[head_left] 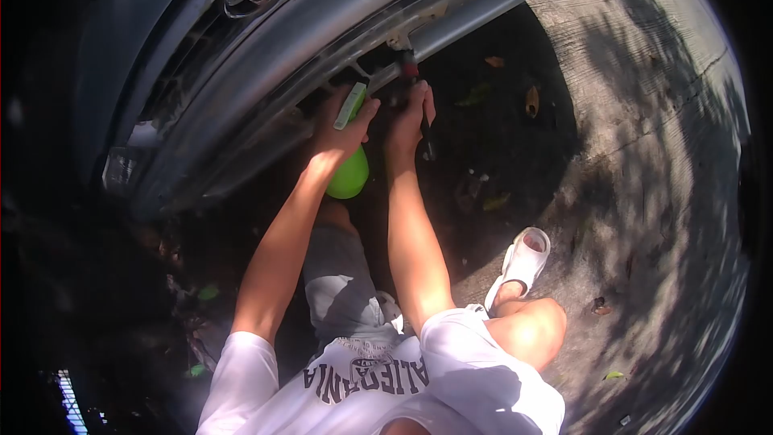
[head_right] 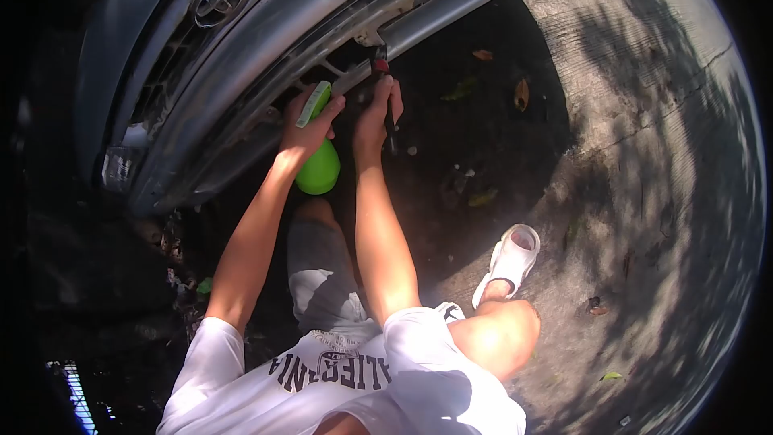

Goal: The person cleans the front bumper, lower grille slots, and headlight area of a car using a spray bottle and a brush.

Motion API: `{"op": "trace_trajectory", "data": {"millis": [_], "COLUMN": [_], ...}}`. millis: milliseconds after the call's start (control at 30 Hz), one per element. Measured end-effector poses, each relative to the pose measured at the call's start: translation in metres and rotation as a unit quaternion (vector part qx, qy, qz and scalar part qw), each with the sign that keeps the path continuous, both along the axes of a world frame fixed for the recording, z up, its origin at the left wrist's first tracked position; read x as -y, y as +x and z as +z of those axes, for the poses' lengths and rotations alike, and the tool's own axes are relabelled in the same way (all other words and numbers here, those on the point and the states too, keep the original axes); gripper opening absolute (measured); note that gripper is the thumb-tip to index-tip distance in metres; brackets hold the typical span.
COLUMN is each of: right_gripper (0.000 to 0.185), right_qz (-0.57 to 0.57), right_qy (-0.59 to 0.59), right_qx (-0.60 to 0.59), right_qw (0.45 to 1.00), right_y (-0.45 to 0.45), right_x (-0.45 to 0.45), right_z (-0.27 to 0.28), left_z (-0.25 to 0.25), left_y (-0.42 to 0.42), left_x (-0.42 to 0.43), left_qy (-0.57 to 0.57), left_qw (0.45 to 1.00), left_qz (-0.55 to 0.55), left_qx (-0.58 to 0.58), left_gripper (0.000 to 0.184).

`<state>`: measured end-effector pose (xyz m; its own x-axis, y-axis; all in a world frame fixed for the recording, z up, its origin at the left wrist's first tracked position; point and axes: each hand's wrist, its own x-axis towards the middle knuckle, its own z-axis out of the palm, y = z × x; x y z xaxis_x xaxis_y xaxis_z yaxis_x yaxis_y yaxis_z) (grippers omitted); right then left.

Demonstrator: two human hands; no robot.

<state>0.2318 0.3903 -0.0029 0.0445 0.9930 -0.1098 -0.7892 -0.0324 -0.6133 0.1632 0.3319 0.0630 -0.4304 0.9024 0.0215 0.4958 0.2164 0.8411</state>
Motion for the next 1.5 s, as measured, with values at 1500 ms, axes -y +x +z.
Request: {"op": "trace_trajectory", "data": {"millis": [1500], "right_gripper": [0.040], "right_qz": [0.112], "right_qy": [0.246], "right_qx": [0.417], "right_qw": [0.868], "right_y": [0.005], "right_x": [-0.088], "right_z": [-0.011], "left_z": [-0.121], "left_y": [-0.064], "left_x": [0.259], "left_qy": [0.031], "left_qw": [0.800], "left_qz": [0.366], "left_qx": [0.475], "left_gripper": [0.019]}}
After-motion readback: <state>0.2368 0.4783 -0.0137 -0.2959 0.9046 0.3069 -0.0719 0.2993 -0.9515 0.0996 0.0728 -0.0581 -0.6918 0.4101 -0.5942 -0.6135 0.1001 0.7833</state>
